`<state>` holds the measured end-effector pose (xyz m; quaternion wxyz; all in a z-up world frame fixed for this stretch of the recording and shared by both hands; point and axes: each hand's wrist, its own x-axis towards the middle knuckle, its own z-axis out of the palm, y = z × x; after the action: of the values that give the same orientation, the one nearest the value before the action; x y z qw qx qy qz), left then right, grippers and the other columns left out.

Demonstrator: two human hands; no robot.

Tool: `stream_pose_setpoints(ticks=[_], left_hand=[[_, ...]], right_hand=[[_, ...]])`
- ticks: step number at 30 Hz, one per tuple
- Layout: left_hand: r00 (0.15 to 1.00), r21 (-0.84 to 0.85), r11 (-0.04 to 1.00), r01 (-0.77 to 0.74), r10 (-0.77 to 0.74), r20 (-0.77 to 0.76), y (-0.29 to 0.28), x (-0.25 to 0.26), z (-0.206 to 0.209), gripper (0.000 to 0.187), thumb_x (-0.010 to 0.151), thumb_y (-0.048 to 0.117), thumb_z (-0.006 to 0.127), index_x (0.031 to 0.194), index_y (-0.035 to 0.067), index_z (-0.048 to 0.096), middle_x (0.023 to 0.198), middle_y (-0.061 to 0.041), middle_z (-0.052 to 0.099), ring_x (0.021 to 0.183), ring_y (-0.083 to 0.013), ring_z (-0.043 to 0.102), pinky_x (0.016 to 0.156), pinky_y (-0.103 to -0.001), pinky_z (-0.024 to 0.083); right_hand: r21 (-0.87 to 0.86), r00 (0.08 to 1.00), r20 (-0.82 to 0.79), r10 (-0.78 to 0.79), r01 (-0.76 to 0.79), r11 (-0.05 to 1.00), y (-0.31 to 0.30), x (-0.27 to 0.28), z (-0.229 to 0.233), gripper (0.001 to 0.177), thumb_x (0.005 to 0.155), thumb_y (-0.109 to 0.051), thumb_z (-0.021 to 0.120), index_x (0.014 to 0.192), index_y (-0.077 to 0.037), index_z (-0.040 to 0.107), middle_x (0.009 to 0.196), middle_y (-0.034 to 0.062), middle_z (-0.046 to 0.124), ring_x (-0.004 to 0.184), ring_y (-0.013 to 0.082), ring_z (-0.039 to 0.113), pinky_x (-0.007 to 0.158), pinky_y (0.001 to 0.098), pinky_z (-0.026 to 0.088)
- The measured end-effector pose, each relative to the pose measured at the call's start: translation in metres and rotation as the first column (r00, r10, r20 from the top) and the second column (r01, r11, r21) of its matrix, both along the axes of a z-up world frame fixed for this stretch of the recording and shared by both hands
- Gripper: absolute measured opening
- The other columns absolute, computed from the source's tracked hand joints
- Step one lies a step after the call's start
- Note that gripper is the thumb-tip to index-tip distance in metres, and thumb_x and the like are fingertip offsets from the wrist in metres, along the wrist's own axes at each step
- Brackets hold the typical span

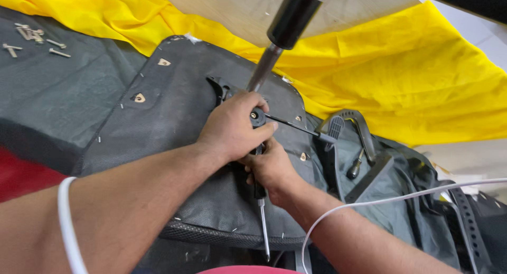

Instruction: The person attaches a metal bracket to the underside of an office chair seat using a screwdriver and screws. They align the bracket, insert screws, and tighten them to secure the bracket to the seat.

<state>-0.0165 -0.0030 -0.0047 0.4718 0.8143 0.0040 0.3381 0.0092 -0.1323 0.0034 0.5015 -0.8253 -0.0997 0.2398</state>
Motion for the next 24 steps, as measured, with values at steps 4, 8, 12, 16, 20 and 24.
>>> stream_pose_setpoints(ticks=[4,8,12,16,20,24], left_hand=[[0.989,0.1,0.988,0.12,-0.128,0.075,0.022,-0.021,0.008,0.051,0.084,0.043,0.081,0.121,0.011,0.067,0.116,-0.013,0.069,0.103,-0.033,0.07,0.086,-0.043,0.055],[0.951,-0.077,0.977,0.197,-0.21,-0.228,0.043,-0.022,0.009,0.042,0.097,0.049,0.066,0.126,0.019,0.073,0.119,-0.007,0.078,0.109,-0.024,0.075,0.095,-0.037,0.058],[0.955,-0.144,0.989,0.016,-0.058,-0.29,0.078,-0.013,0.015,0.051,0.088,0.04,0.073,0.132,0.016,0.064,0.125,-0.007,0.072,0.111,-0.0254,0.071,0.095,-0.039,0.056],[0.988,-0.014,0.992,0.125,-0.126,-0.093,0.106,0.02,0.025,0.065,0.081,0.033,0.081,0.136,0.01,0.057,0.125,-0.012,0.067,0.116,-0.0317,0.064,0.095,-0.044,0.052],[0.917,-0.075,0.932,0.354,-0.362,-0.165,0.099,0.058,0.042,0.062,0.085,0.031,0.076,0.14,0.014,0.054,0.129,-0.008,0.067,0.118,-0.03,0.064,0.096,-0.043,0.05],[0.824,-0.105,0.895,0.434,-0.441,-0.356,0.083,0.071,0.049,0.037,0.1,0.03,0.06,0.132,0.014,0.064,0.122,-0.012,0.074,0.114,-0.0314,0.07,0.094,-0.045,0.053]], right_hand=[[0.103,0.983,-0.17,-0.067,0.086,0.991,-0.011,0.009,0.021,0.023,0.087,-0.003,0.068,0.108,0.002,0.061,0.076,0.0082,0.063,0.059,0.0173,0.058,0.049,0.0326,0.048],[0.181,0.965,-0.144,-0.218,0.242,0.953,-0.011,-0.001,0.027,0.032,0.085,-0.005,0.066,0.117,-0.003,0.062,0.081,0.0053,0.063,0.066,0.0151,0.058,0.053,0.0312,0.047],[0.253,0.904,-0.114,-0.413,0.428,0.868,0.015,-0.032,0.032,0.052,0.079,-0.003,0.066,0.131,-0.007,0.059,0.083,0.0047,0.064,0.069,0.0146,0.058,0.053,0.0312,0.046],[0.063,0.831,-0.122,-0.542,0.552,0.832,0.043,-0.059,0.038,0.064,0.078,-0.012,0.077,0.137,-0.014,0.052,0.085,0.002,0.063,0.068,0.0137,0.054,0.054,0.0325,0.046],[-0.004,0.771,-0.157,-0.618,0.625,0.781,0.068,-0.071,0.038,0.066,0.081,-0.027,0.082,0.139,-0.014,0.055,0.088,0.0036,0.061,0.065,0.0136,0.051,0.052,0.032,0.043],[-0.005,0.743,-0.196,-0.64,0.652,0.759,0.07,-0.079,0.044,0.066,0.084,-0.037,0.078,0.141,-0.014,0.056,0.094,0.0026,0.068,0.064,0.0109,0.053,0.05,0.0276,0.045]])
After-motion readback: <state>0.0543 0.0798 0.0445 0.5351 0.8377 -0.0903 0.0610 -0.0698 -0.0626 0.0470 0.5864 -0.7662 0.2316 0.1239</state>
